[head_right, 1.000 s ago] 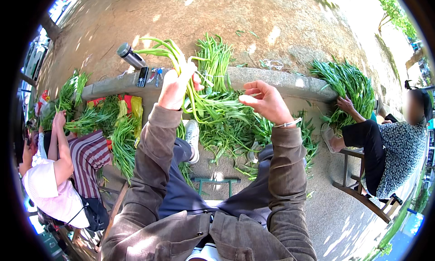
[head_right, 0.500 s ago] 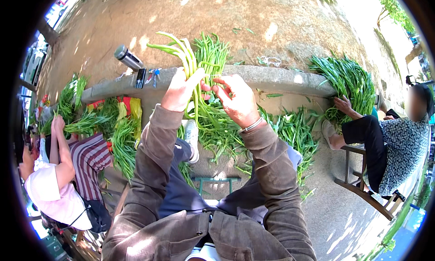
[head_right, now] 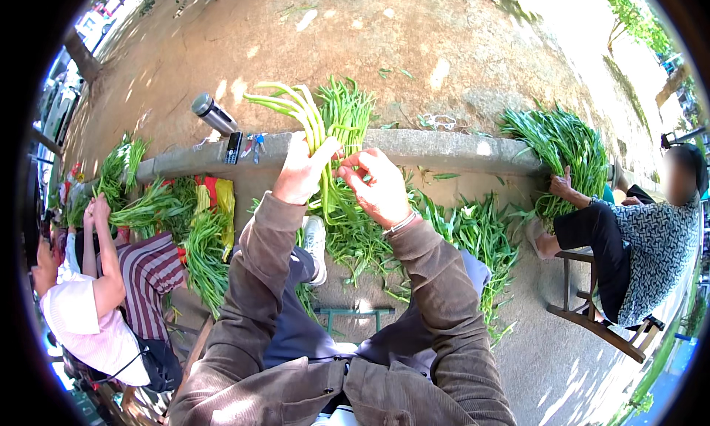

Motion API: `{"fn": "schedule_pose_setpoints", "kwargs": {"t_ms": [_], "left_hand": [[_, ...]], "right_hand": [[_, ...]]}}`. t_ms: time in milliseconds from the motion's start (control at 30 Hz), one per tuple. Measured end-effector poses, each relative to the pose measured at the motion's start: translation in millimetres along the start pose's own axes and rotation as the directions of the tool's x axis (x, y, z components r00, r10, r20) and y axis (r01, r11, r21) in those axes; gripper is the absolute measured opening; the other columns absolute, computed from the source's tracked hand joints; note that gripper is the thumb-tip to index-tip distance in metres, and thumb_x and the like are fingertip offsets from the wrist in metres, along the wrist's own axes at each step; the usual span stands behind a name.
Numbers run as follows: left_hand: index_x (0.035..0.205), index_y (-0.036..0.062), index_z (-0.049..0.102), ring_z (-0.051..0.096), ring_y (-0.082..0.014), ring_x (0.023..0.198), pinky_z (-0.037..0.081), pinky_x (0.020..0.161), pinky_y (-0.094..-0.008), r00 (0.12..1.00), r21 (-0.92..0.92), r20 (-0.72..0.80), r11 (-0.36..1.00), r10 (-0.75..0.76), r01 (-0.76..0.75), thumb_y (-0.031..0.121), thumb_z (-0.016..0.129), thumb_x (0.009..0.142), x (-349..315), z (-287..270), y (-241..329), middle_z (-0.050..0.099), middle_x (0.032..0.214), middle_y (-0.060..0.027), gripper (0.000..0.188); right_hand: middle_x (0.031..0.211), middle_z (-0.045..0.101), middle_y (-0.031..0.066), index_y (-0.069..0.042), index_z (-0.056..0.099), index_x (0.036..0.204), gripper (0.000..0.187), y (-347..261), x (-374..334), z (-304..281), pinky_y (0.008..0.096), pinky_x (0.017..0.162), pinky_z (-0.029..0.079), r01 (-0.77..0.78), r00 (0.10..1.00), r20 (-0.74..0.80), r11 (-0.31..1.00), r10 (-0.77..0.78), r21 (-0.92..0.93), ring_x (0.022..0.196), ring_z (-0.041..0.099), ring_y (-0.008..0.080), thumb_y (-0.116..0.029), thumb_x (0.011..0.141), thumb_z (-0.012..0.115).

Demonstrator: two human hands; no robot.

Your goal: The person sorts leafy green vegetables by hand, picking through a large pile and arranging individual stalks into organized bunches while seated outdoors.

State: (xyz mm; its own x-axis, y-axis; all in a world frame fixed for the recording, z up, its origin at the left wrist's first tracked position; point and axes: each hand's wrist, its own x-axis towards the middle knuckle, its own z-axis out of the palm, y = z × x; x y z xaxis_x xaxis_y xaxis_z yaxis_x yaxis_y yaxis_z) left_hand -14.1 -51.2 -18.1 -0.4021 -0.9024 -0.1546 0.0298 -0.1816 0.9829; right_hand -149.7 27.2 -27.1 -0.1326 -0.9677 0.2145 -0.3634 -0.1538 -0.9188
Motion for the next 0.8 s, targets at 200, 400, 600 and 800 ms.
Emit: {"fn": "schedule_pose_setpoints", "kwargs": {"t_ms": [200, 400, 600, 800], "left_hand": [[0.102, -0.0034, 0.039, 0.056, -0.0111, 0.075, 0.046, 0.061, -0.0239, 0.996, -0.034, 0.005, 0.995, 0.091, -0.091, 0.013, 0.062, 0.081, -2.8, 2.3, -5.2, 0.056, 0.085, -0.0081, 0.036], [0.093, -0.0041, 0.052, 0.055, -0.0113, 0.069, 0.044, 0.059, -0.0245, 0.99, 0.051, -0.04, 0.989, 0.138, -0.135, 0.017, 0.06, 0.083, -5.8, -1.3, 0.9, 0.059, 0.077, -0.0063, 0.025], [0.087, 0.0012, 0.054, 0.05, -0.0071, 0.062, 0.04, 0.054, -0.0208, 0.995, 0.021, -0.024, 0.995, 0.094, -0.094, 0.016, 0.061, 0.083, -4.2, -11.7, 8.1, 0.054, 0.073, -0.0015, 0.017], [0.085, 0.0019, 0.057, 0.05, -0.0075, 0.064, 0.039, 0.059, -0.0215, 0.997, -0.072, 0.038, 0.995, 0.065, -0.063, 0.017, 0.057, 0.086, -1.4, -16.6, 3.6, 0.054, 0.072, -0.0004, 0.016]], "right_hand": [[0.084, 0.053, 0.0093, -0.004, 0.06, 0.094, 0.019, -0.7, -2.0, 9.0, 0.0275, 0.058, 0.044, 0.015, 1.0, -0.004, 0.999, -0.015, -0.034, 0.064, 0.055, 0.0158, -0.014, 0.078, 0.063], [0.073, 0.055, 0.0099, -0.002, 0.061, 0.087, 0.015, -2.3, -1.8, 14.5, 0.0285, 0.056, 0.043, -0.077, 0.997, 0.004, 0.996, 0.078, -0.034, 0.06, 0.054, 0.0178, -0.015, 0.079, 0.062], [0.074, 0.058, 0.0102, -0.002, 0.062, 0.088, 0.015, -6.1, -3.1, 10.8, 0.0289, 0.056, 0.044, -0.009, 1.0, 0.024, 0.996, 0.011, -0.086, 0.06, 0.055, 0.0195, -0.016, 0.082, 0.06], [0.073, 0.059, 0.0079, -0.001, 0.062, 0.088, 0.014, -6.0, -2.5, 9.6, 0.0265, 0.056, 0.044, -0.042, 0.999, -0.031, 0.996, 0.039, -0.084, 0.06, 0.054, 0.0153, -0.014, 0.084, 0.058]]}}
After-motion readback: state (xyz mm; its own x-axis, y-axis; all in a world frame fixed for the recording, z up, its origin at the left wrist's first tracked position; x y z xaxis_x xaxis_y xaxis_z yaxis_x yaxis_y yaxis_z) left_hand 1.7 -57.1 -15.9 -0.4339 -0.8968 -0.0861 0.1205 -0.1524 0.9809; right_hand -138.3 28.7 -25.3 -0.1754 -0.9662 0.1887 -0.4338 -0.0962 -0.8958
